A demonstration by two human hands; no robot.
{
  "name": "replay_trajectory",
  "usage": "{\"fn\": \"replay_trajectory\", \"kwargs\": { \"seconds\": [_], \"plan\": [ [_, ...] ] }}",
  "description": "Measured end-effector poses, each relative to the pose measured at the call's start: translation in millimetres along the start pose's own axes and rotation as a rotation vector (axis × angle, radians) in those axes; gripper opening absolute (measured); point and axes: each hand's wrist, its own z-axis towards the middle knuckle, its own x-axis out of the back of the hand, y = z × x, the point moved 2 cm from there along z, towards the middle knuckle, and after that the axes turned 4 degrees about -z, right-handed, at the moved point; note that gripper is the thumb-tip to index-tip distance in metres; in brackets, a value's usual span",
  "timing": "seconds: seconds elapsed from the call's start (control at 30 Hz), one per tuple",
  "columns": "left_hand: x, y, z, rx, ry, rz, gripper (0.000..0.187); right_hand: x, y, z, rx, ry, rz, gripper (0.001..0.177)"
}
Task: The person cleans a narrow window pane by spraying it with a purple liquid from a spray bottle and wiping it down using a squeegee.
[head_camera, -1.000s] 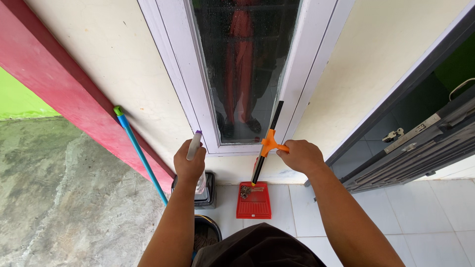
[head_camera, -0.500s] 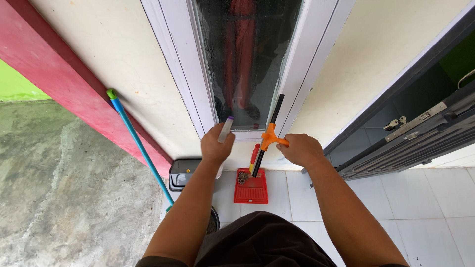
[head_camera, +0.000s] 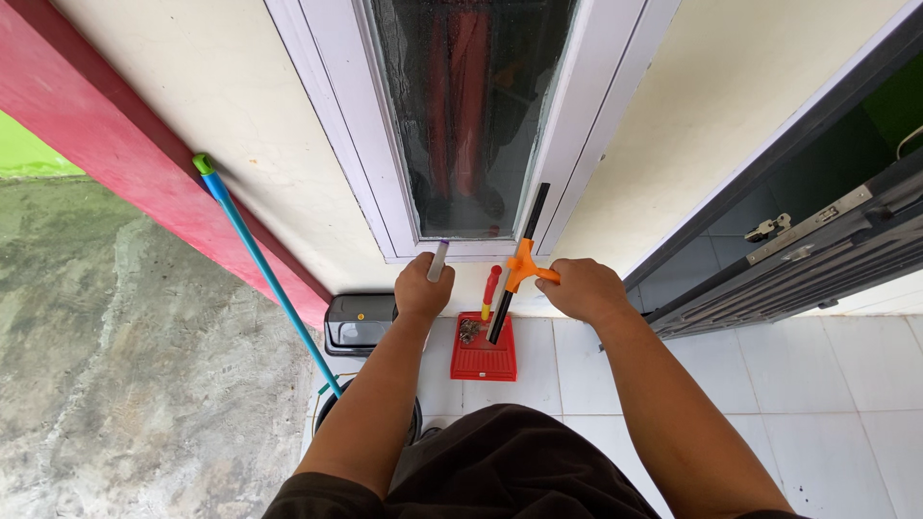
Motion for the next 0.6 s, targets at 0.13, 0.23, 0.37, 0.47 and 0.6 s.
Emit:
{"fn": "replay_trajectory", "kwargs": {
  "seconds": [0.13, 0.23, 0.37, 0.47, 0.6],
  "plan": [
    [6, -7, -1, 0.039, 0.057, -0.042, 0.024, 0, 8, -1, -0.024, -0.025, 0.016, 0.043],
    [-4, -14, -9, 0.136, -0.011, 0.023, 0.024, -2, 13, -1, -0.029, -0.046, 0.022, 0.042],
    [-31, -9, -15, 0.11, 0.009, 0.046, 0.026, -5, 20, 3, 0.018, -0.034, 0.041, 0.041],
    [-32, -5, -12, 0.015, 0.038, -0.07, 0.029, -8, 24, 8, 0.088, 0.046, 0.059, 0.041],
    [-3, 1, 5, 0.139, 0.051, -0.096, 0.03, 0, 20, 20, 0.127, 0.123, 0.152, 0.042]
  ]
}}
